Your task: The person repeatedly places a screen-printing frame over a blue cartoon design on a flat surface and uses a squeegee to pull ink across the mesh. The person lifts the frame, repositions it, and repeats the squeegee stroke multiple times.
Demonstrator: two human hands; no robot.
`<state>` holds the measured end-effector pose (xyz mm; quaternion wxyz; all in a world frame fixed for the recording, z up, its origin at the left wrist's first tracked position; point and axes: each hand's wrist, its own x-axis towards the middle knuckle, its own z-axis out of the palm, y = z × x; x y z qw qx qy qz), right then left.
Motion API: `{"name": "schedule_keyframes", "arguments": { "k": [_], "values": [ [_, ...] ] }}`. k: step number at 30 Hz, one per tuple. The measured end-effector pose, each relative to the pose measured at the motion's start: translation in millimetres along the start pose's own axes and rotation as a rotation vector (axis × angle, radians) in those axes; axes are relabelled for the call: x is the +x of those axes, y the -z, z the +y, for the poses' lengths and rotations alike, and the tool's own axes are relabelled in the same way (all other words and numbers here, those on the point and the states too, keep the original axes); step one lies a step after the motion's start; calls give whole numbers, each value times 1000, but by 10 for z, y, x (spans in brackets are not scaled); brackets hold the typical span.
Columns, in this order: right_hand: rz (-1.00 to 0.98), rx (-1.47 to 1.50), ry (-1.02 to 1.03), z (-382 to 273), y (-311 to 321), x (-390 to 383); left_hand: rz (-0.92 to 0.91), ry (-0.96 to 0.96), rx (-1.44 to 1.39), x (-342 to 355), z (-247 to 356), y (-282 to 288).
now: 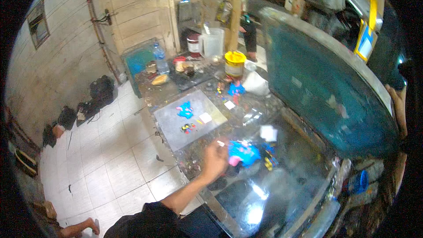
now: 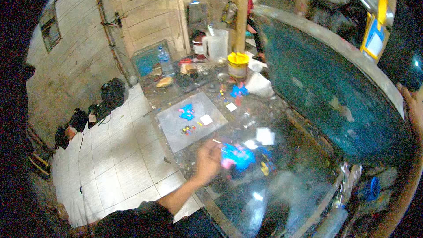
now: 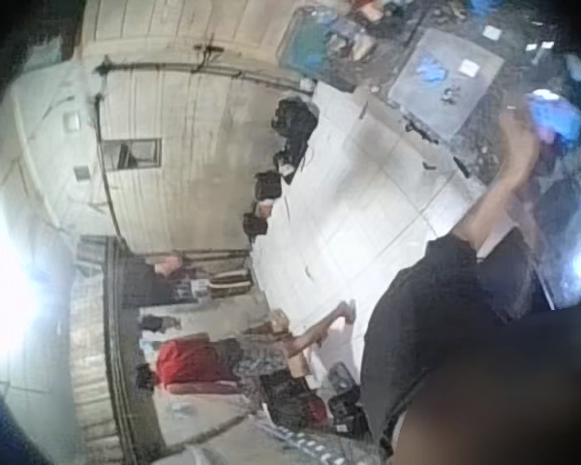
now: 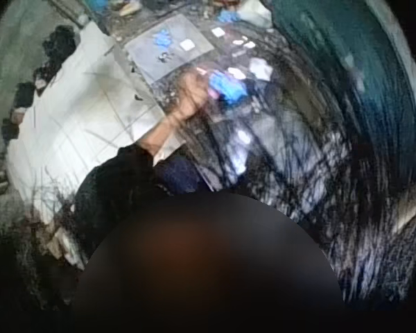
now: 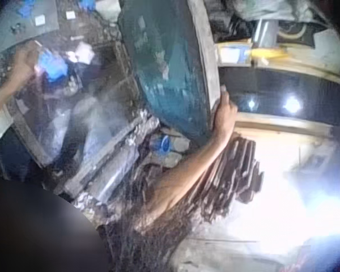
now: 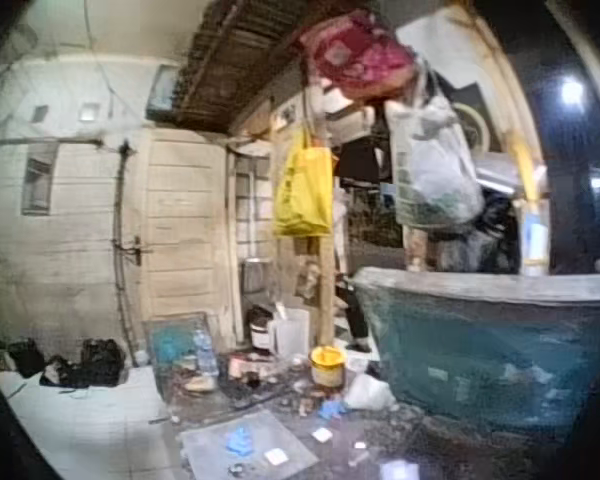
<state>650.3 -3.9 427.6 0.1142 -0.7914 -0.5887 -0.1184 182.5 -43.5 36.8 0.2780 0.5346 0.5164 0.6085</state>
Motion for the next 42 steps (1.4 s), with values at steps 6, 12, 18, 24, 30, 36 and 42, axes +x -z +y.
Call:
{"name": "schedule_keyframes", "arguments": {
  "k": [6,12,18,24,30,36,42],
  "values": [
    [81,175,143,75,15,-123,572,110,-355,981,-819,1262],
    [36,235,-43,18,21,-156,-238,-150,818,808,-1083,1329],
    [18,253,-12,75,-12,-140,-491,-383,1117,822,-1275,1417],
    [10,170,102,57,25,-138,-734,-134,826,1590,-1038,1632],
    [134,-251,113,359,-211,52,-941,-304,724,1949,-223,1318],
    [107,-256,362,582,-241,377,-1266,-459,758,64,39,-110],
    [98,-65,268,62,19,-374,-1102,-104,585,-703,-250,-574]
  ]
}}
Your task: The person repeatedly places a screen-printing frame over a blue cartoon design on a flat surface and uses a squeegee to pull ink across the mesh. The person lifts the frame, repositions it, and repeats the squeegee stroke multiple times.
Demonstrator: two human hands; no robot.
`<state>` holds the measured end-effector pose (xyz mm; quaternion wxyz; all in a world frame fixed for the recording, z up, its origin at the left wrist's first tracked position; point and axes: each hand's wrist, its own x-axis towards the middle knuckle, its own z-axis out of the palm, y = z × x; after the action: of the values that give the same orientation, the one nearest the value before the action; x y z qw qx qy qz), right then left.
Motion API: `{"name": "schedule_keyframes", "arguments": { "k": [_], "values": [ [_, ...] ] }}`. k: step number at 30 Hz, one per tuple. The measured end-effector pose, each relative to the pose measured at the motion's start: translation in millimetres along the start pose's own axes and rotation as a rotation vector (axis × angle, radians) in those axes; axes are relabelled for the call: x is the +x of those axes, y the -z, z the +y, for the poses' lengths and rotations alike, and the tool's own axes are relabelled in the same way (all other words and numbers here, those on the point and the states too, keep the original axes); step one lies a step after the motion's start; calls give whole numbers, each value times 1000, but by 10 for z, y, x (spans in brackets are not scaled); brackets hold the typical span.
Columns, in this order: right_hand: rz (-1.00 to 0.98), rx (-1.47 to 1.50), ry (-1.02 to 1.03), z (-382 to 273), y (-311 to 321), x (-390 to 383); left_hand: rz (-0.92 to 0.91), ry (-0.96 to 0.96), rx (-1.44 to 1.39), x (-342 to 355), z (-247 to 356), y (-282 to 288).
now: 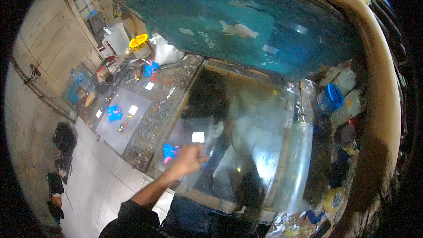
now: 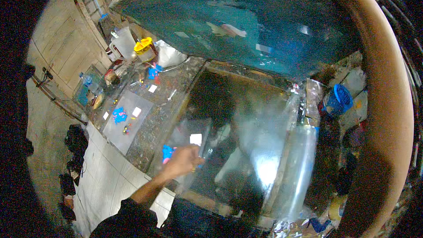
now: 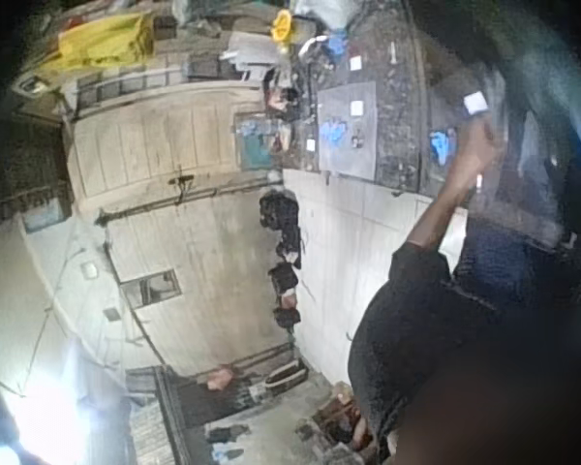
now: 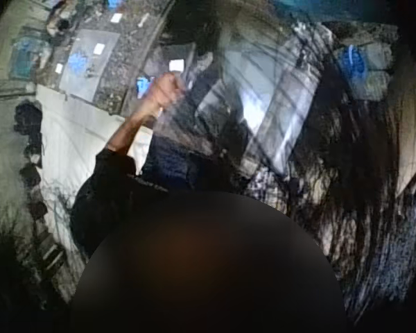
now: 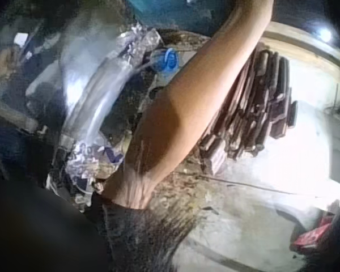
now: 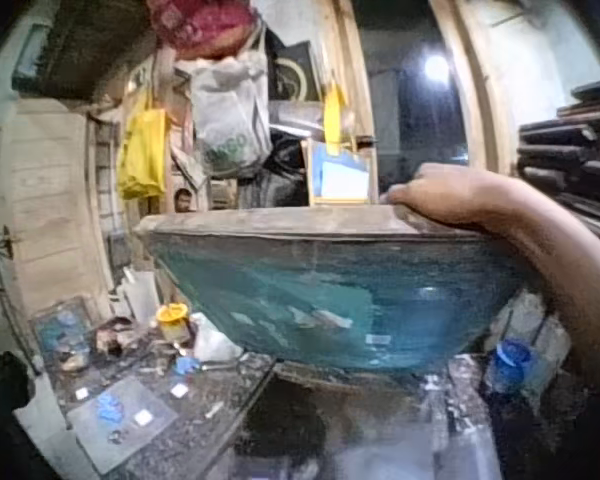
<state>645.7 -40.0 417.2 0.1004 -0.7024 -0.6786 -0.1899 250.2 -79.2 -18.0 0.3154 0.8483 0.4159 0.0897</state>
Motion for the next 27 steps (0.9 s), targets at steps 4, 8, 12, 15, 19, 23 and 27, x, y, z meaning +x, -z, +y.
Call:
{"name": "schedule_keyframes", "arguments": {
  "k": [4,8,12,15,19,23,27],
  "values": [
    [-3,72,-111,-280,91,-48,-220,239,-194,145,-296,909],
    [-3,55,-92,-266,43,26,-30,-43,362,65,-83,2288],
    [27,-2,-48,-270,39,15,-274,-81,589,38,564,3008],
    [-14,-124,45,-268,63,-11,-441,-230,358,183,895,2457],
    [-31,31,-45,-207,73,-47,-384,-185,481,-73,701,928],
    [-2,131,-141,-216,52,-58,-111,-484,503,-313,375,-37],
    [-2,294,-42,-341,54,-70,-248,-657,473,-42,594,-533]
  ]
}}
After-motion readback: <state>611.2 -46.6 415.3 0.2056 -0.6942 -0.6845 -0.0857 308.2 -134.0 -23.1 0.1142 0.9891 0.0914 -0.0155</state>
